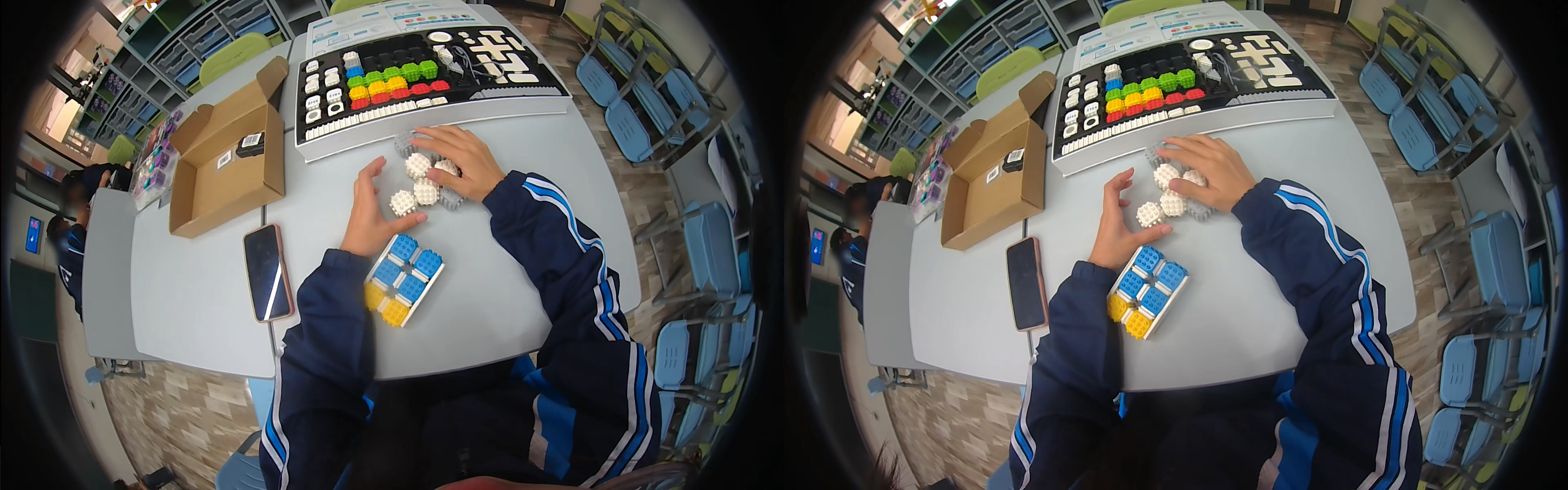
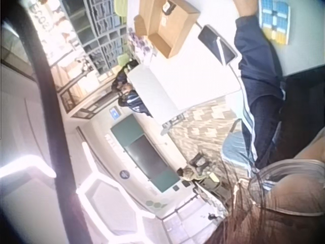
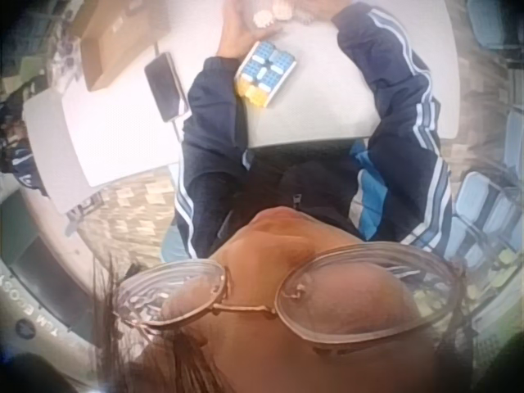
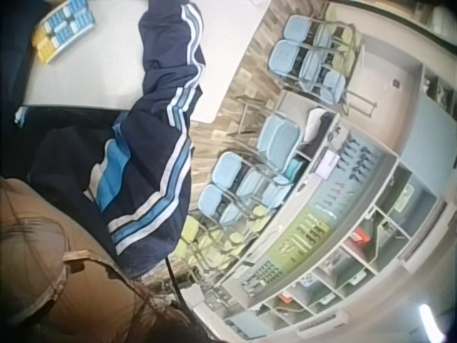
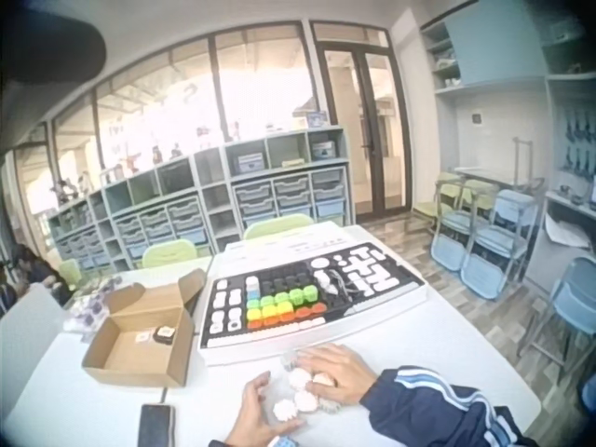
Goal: The person assembles small white spherical building blocks into a linear chain, then disassembles a blue and yellow block structure into individual pieces. They reassemble the yellow and blue pieces into a compact block and place it on the table.
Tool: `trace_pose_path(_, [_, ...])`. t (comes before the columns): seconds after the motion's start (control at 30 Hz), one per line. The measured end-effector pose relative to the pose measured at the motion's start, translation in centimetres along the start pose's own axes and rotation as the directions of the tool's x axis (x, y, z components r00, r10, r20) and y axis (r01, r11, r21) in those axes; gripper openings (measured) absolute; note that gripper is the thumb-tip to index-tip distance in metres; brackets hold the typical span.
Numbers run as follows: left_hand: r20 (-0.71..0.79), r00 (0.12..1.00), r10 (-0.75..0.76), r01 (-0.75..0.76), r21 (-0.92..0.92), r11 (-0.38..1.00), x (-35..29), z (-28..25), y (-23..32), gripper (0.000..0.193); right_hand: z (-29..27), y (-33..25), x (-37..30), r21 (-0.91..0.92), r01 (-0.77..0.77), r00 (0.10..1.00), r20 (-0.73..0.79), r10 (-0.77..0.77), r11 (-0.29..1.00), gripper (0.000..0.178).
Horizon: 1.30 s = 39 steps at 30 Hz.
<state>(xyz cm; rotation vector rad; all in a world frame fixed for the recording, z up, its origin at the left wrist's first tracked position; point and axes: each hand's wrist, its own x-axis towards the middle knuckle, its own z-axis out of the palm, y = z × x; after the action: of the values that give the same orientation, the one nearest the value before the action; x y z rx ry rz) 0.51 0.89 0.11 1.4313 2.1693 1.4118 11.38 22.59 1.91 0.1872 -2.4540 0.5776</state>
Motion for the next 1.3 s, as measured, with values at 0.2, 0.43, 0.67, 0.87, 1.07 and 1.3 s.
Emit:
trace_pose_path(0.2, [0.008,1.000,-0.018,0.017,0.025,1.000,0.0,0.1,0.0,0.104,0.8,-0.4,0.9,-0.055,0.069,0.992,0.109,-0.063,0.996,0.050])
trace_pose_path(0.43, [0.009,1.000,-0.003,0.002,0.042,0.999,0.0,0.1,0.0,0.097,1.1,-0.2,0.6,0.167,0.047,0.997,0.056,-0.057,0.985,0.043])
trace_pose_path(0.67, [0.039,0.999,0.030,-0.030,0.020,0.999,-0.1,-0.1,-0.1,0.096,1.1,-0.8,0.2,0.197,0.011,0.999,0.046,-0.020,0.980,0.041])
trace_pose_path(0.87, [-0.002,0.996,0.091,-0.091,0.062,0.994,-0.1,-0.1,0.5,0.095,1.4,-1.1,-0.2,0.264,0.019,1.000,0.015,-0.024,0.964,0.040])
trace_pose_path(1.07, [0.008,0.997,0.081,-0.081,0.070,0.994,-0.2,-0.3,0.7,0.095,1.3,-2.0,-0.4,0.252,0.057,0.998,-0.010,-0.056,0.966,0.039])
trace_pose_path(1.3, [-0.038,0.997,0.067,-0.065,0.049,0.997,-0.3,0.0,0.6,0.100,1.2,-1.8,-0.3,0.250,0.060,0.998,0.018,-0.066,0.966,0.035])
